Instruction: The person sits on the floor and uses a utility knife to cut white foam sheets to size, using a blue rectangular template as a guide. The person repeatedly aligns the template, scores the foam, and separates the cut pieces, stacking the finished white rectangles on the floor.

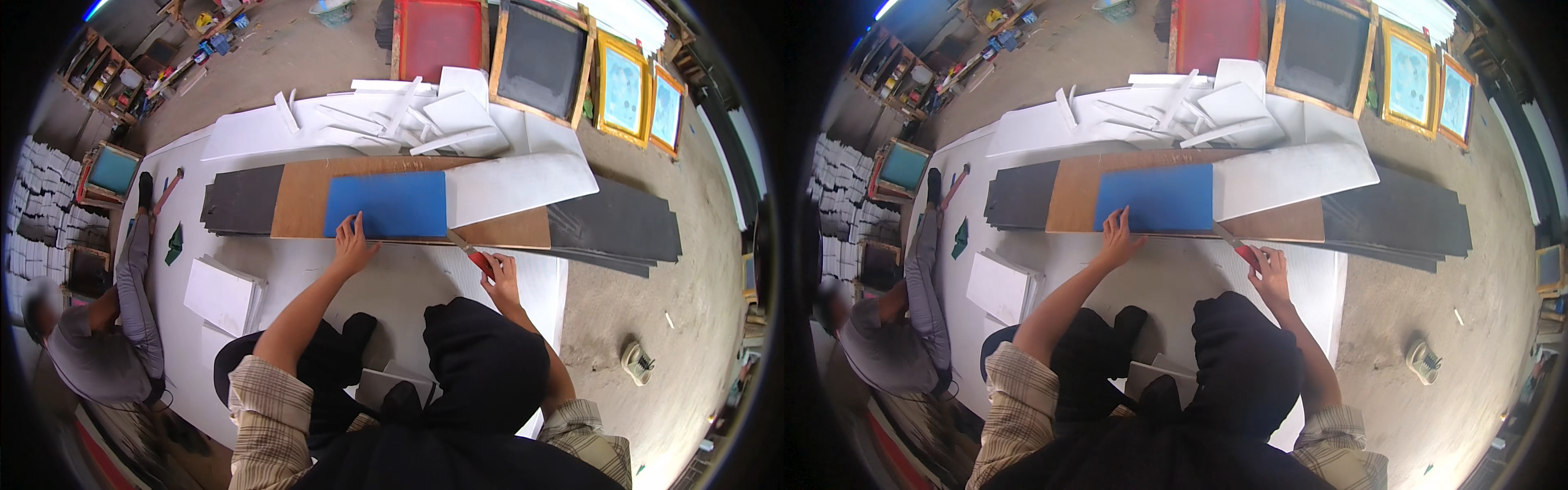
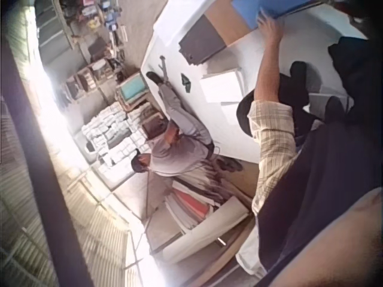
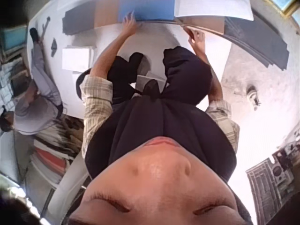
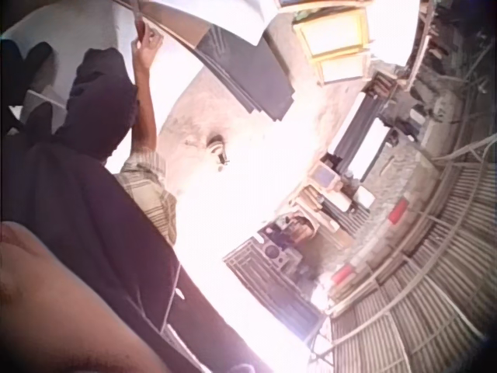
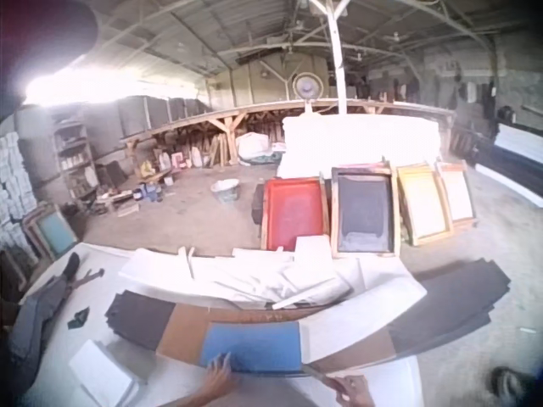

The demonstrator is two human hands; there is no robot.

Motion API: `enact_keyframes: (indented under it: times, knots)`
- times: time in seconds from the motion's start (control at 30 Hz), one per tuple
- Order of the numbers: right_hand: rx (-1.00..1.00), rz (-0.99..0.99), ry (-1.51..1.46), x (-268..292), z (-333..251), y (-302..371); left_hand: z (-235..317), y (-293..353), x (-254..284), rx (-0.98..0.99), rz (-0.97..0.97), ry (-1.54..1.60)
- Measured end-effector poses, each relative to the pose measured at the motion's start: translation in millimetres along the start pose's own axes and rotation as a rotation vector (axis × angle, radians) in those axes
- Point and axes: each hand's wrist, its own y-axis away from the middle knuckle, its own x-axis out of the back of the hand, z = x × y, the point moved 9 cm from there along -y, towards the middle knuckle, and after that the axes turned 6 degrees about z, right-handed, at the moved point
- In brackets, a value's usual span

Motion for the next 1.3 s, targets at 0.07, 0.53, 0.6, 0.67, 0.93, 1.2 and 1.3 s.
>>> enact_keyframes:
  times: [0.07, 0.53, 0.6, 0.67, 0.93, 1.2, 1.3]
  knots:
    - [0.021, 0.014, -0.071, -15.5, -3.2, 7.2, -4.7, 4.2, 0.5, 0.034, 0.096, -0.029]
    - [0.182, -0.298, 0.025, -125.1, -34.7, 10.4, -85.5, 9.6, 34.1, 0.605, 0.427, -0.138]
    - [0.255, -0.368, -0.112, -112.6, -60.1, -9.5, -81.4, 1.4, 35.4, 0.630, 0.404, -0.147]
    - [0.294, -0.221, -0.110, -83.6, -74.9, -41.5, -79.2, -7.7, 40.7, 0.650, 0.390, -0.171]
    - [0.183, -0.399, 0.193, -70.9, -1.1, -179.1, -56.8, -31.0, 33.7, 0.519, 0.424, -0.177]
    - [0.182, -0.854, 0.337, -125.8, 15.6, -203.4, -52.4, -43.4, 28.8, 0.565, 0.256, -0.083]
    - [0.275, -0.736, 0.293, -123.3, 10.2, -204.4, -64.3, -40.9, 21.9, 0.646, 0.185, -0.055]
